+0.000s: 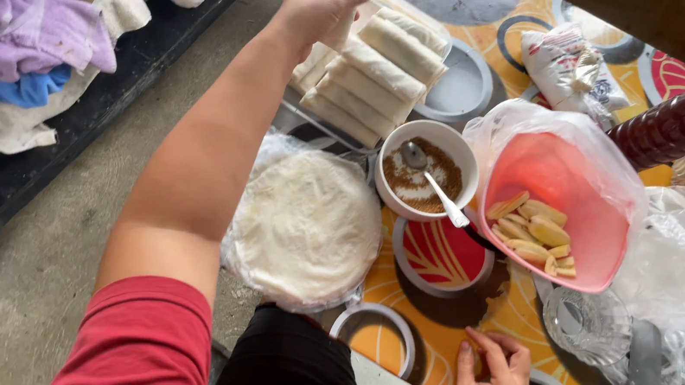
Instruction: The person prepares spring rolls by placing a wrapper on a table, adding brown filling with a spoon, and adding sliced bananas. They then roll the wrapper by hand, occasionally using a knife to cut banana pieces, and repeat the process for several rolls.
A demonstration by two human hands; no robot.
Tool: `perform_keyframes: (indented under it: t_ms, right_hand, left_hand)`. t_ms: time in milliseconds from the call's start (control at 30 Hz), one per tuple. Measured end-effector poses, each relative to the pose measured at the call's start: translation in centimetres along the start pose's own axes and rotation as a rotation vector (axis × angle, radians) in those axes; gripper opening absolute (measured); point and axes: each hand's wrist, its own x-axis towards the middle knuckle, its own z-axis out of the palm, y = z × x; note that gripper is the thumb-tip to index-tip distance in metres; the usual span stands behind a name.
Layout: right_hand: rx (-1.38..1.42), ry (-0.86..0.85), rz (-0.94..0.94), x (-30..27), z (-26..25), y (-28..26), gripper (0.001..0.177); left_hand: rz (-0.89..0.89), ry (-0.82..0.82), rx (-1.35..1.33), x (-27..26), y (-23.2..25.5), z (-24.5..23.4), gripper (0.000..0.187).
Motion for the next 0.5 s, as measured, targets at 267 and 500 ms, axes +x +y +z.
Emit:
perform_keyframes:
  t_ms: [267, 500]
  right_hand:
    - [-0.034, -0.024, 0.105, -0.5, 2.1, 4.5, 0.028]
    - [-0.059, -0.032, 0.104, -3.4, 4.2, 10.1, 0.032]
  left_hand:
    - [0.363, -0.295, 0.881, 11.3, -2.5, 7.0, 0.058]
    - [0.299, -0.498, 1.397, 15.9, -7.1, 12.8, 0.056]
